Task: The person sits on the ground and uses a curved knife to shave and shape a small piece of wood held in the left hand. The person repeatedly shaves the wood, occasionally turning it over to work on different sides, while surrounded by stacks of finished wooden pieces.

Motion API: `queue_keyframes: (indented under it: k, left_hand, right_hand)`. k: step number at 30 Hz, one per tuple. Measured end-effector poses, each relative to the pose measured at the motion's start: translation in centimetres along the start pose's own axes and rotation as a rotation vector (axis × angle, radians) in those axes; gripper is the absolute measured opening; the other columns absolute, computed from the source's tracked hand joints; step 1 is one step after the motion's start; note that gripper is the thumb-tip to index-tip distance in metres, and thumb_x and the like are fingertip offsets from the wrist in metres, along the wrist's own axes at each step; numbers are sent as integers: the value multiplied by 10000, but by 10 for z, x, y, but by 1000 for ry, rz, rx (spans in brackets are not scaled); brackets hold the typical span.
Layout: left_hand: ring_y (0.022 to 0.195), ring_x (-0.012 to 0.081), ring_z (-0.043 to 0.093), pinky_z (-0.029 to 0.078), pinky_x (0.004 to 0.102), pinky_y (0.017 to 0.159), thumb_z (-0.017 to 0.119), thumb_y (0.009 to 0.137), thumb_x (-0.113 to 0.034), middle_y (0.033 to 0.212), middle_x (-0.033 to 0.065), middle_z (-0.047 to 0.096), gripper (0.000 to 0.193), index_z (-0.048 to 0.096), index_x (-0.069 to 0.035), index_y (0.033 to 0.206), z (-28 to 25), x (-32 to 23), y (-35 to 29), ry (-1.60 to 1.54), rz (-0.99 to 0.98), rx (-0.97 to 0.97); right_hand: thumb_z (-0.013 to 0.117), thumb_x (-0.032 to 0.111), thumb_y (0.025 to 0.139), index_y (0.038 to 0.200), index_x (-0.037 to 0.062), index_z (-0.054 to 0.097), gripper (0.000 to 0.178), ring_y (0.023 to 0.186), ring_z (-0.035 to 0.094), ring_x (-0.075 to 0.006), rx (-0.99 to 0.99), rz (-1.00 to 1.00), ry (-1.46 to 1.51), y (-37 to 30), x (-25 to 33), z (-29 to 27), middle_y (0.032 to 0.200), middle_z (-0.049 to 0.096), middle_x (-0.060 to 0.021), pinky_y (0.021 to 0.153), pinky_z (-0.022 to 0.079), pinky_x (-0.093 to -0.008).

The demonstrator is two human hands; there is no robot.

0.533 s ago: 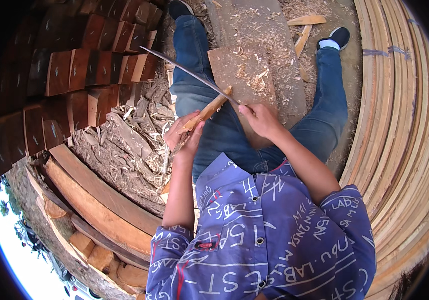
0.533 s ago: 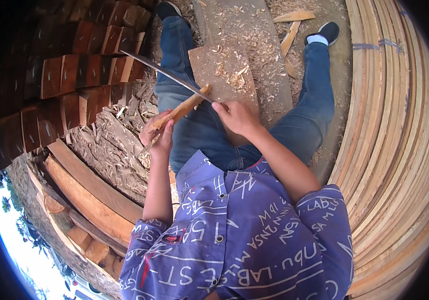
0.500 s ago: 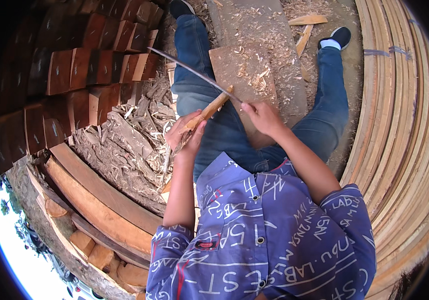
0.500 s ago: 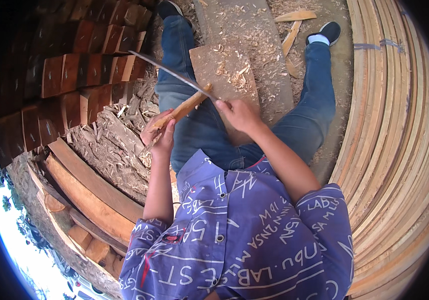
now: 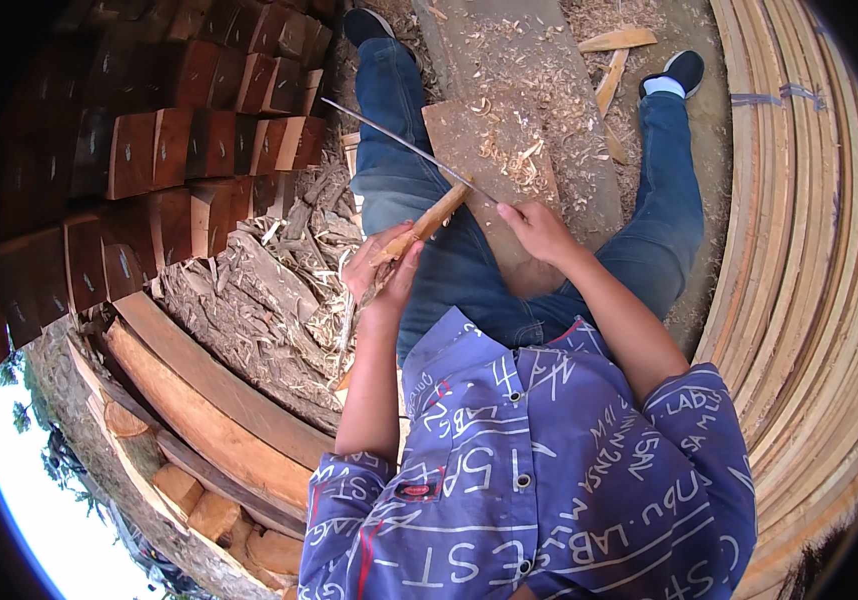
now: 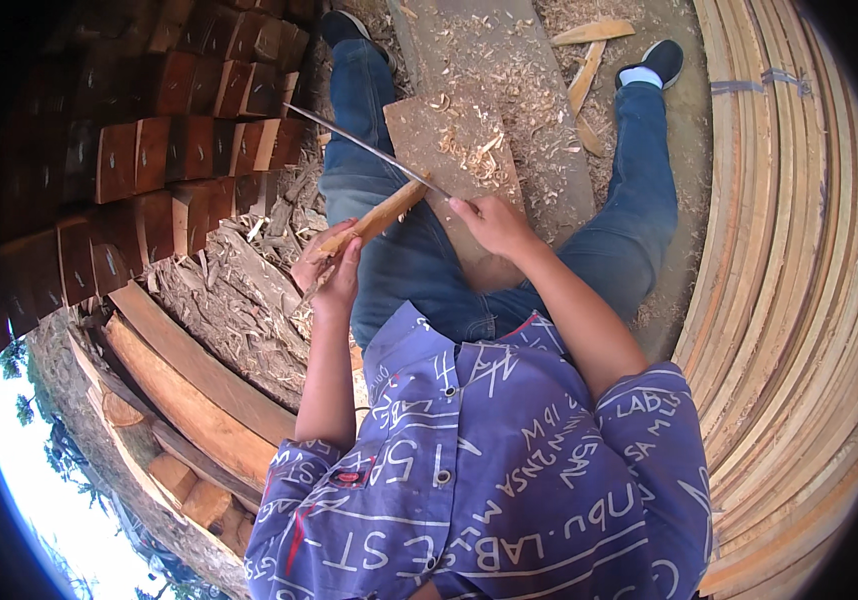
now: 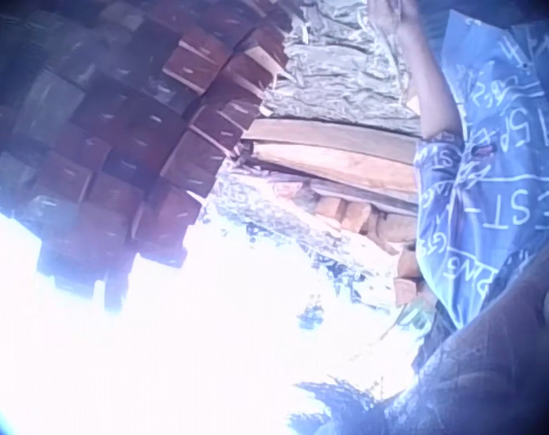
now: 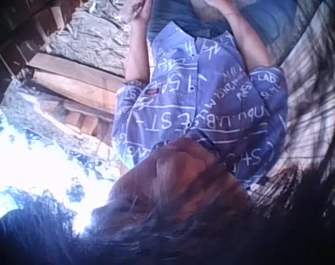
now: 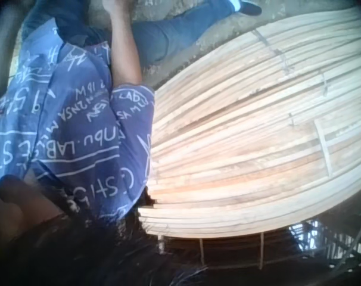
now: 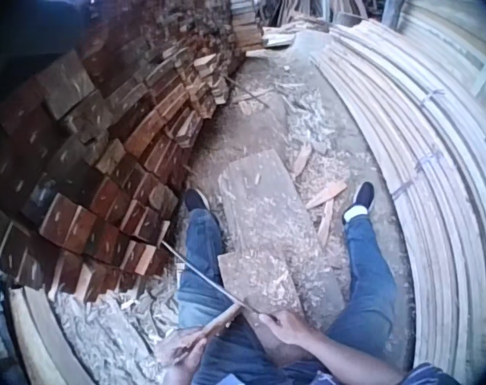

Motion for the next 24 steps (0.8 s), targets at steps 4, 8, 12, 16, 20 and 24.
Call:
queue_keyframes:
  k: [4, 8, 12, 16, 20, 24]
  left_hand:
    - [810, 215, 708, 551, 293, 721, 774, 806, -97, 930, 135, 728, 183, 710, 13, 938, -4, 6, -10, -28, -26, -46]
    - [809, 221, 708, 550, 299, 736, 771, 807, -86, 930, 132, 728, 182, 707, 14, 945, -5, 20, -18, -68, -31, -88]
    - [798, 217, 709, 552, 293, 729, 775, 806, -89, 926, 133, 728, 188, 709, 10, 951, 0, 8, -7, 1, -56, -29]
    - [796, 205, 704, 551, 285, 724, 764, 811, -74, 934, 135, 727, 172, 709, 17, 947, -5, 16, -14, 10, -57, -81]
    - [802, 214, 708, 553, 289, 723, 766, 806, -77, 938, 137, 727, 179, 708, 20, 946, -6, 15, -17, -41, -44, -94]
    - [800, 221, 708, 556, 292, 740, 771, 800, -65, 940, 133, 727, 184, 704, 17, 952, 0, 3, -6, -2, -45, -6]
  right_hand:
    - [483, 552, 944, 925, 22, 710, 578, 819, 666, -410, 27, 13, -68, -18, 30, -4, 798, 670, -238, 721, 500, -480]
    - [503, 473, 966, 864, -25, 676, 536, 683, 634, -375, -42, -96, -73, -17, 30, -2, 713, 620, -254, 654, 470, -439]
    - [494, 493, 961, 892, 1, 691, 534, 735, 644, -410, -20, -35, -32, -1, 16, -8, 731, 631, -252, 684, 482, -466]
    - [487, 542, 948, 960, 45, 721, 549, 812, 664, -419, 8, -80, -78, -12, 32, -7, 783, 667, -237, 736, 502, -484]
    - [493, 550, 943, 945, 43, 724, 557, 804, 663, -422, -13, -85, -70, -19, 35, -3, 784, 665, -242, 730, 499, -489]
    - [518, 472, 957, 916, 1, 695, 505, 728, 653, -392, 34, 38, -43, -4, 20, -7, 741, 633, -255, 662, 480, -451]
Point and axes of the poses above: each hand's wrist, its own y-axis towards the middle knuckle, its own z-axis out of the palm, x = y × z, the point moved 3 cm from there along y, towards the middle knuckle
